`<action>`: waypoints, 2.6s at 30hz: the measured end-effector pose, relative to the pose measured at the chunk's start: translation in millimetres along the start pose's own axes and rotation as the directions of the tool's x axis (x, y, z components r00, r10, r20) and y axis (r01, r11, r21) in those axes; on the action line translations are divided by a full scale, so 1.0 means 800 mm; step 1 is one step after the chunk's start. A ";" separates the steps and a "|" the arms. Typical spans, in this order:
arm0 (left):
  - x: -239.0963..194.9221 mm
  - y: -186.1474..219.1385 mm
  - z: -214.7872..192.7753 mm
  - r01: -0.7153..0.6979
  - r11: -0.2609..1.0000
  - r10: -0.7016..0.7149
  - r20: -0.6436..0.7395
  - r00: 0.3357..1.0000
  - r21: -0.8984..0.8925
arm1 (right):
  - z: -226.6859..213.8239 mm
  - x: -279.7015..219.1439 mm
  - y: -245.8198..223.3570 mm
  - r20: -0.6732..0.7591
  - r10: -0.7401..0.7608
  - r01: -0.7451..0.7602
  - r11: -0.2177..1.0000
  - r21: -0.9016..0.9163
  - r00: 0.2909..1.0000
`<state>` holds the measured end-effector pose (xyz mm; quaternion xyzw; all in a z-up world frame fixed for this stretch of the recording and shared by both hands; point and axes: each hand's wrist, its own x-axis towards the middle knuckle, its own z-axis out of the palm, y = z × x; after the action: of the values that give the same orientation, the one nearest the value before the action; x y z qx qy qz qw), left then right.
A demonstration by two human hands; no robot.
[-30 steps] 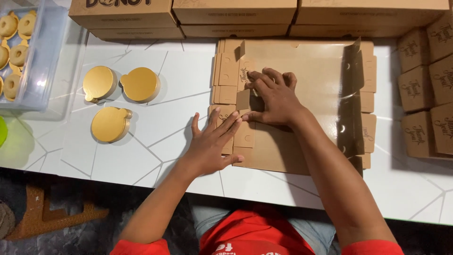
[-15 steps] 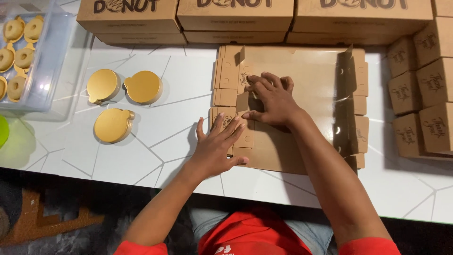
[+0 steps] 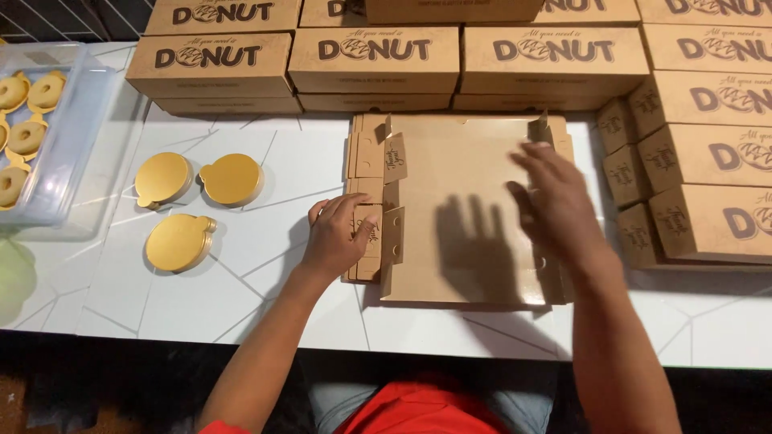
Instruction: The person assembles a flat cardboard donut box by folding and tucking side flaps, then folding and tucking the top and bottom flaps to form a closed box. The completed box is placed on a stack of similar boxes.
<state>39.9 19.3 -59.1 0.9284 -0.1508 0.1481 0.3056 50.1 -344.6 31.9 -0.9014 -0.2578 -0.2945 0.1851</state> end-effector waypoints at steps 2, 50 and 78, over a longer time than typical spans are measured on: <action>0.006 0.000 0.000 -0.019 0.998 0.019 0.000 1.000 0.054 | -0.039 -0.018 0.016 0.052 0.196 -0.200 0.975 0.094 0.979; 0.151 0.028 0.072 0.108 0.983 -0.156 0.376 0.913 0.147 | 0.094 0.019 0.107 0.497 0.627 -0.536 0.776 -0.331 0.601; 0.009 0.082 -0.001 0.146 0.882 -0.017 0.279 0.960 -0.447 | -0.015 -0.128 0.023 0.513 0.364 -0.499 0.854 0.149 0.777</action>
<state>22.3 -31.7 -21.5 0.8454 -0.1821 -0.0317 0.5011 -15.9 -401.8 -26.3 -0.9451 -0.1173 0.0210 0.3044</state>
